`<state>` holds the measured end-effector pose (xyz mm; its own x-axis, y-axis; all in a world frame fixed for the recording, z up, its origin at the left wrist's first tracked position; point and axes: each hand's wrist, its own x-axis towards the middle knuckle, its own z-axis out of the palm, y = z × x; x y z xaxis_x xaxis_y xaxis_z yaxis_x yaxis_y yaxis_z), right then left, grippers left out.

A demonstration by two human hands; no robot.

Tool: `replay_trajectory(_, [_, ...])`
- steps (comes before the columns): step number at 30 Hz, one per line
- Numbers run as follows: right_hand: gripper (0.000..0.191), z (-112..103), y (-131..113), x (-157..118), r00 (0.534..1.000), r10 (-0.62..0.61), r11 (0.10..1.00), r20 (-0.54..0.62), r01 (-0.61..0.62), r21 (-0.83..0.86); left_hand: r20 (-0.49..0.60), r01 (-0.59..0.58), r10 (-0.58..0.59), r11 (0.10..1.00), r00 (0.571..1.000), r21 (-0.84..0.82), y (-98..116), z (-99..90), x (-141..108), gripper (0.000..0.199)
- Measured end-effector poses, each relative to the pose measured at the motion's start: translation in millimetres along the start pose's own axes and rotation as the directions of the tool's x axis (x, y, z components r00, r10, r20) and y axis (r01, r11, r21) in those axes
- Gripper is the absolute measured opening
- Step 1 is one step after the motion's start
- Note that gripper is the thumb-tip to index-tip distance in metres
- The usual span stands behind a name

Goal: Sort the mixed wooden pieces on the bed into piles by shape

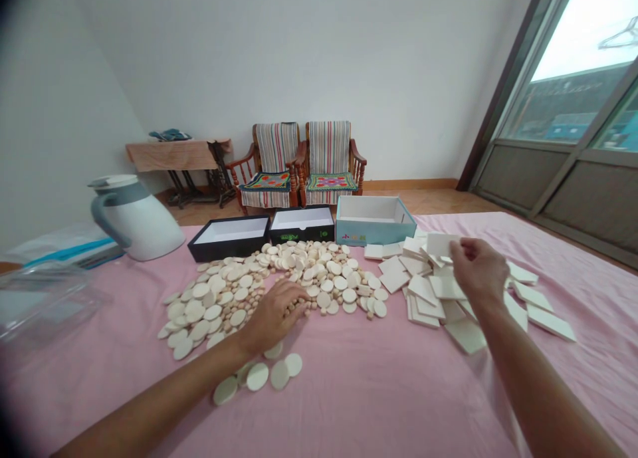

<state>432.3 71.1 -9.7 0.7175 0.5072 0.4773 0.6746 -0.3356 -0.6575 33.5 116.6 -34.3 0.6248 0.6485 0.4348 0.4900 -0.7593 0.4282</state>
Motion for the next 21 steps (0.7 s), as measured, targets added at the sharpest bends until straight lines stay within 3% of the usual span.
replay_trajectory(3, [0.043,2,20,28,0.99,0.14,0.986,0.014,-0.138,-0.095,0.058,-0.139,0.134,0.986,0.989,0.096,3,16.3,19,0.024])
replay_trajectory(5, [0.046,8,21,26,0.991,0.135,0.985,0.014,-0.133,-0.115,0.134,-0.211,0.189,0.962,0.973,0.176,6,29.1,35,0.041])
replay_trajectory(7, [0.049,14,12,13,0.999,0.01,0.996,-0.032,-0.013,-0.086,0.186,-0.22,0.172,0.934,0.967,0.283,7,41.2,52,0.046])
replay_trajectory(11, [0.044,24,-13,-18,0.969,-0.229,0.972,-0.093,0.222,-0.081,0.254,-0.235,0.15,0.906,0.956,0.351,4,55.6,72,0.054])
replay_trajectory(15, [0.039,29,-15,-25,0.966,-0.255,0.955,-0.043,0.244,-0.168,0.234,-0.203,0.116,0.897,0.965,0.392,-3,50.8,69,0.042])
replay_trajectory(21, [0.032,32,-3,-28,0.962,-0.265,0.958,-0.073,0.253,-0.136,0.163,-0.121,0.051,0.882,0.985,0.456,-26,16.4,44,0.022])
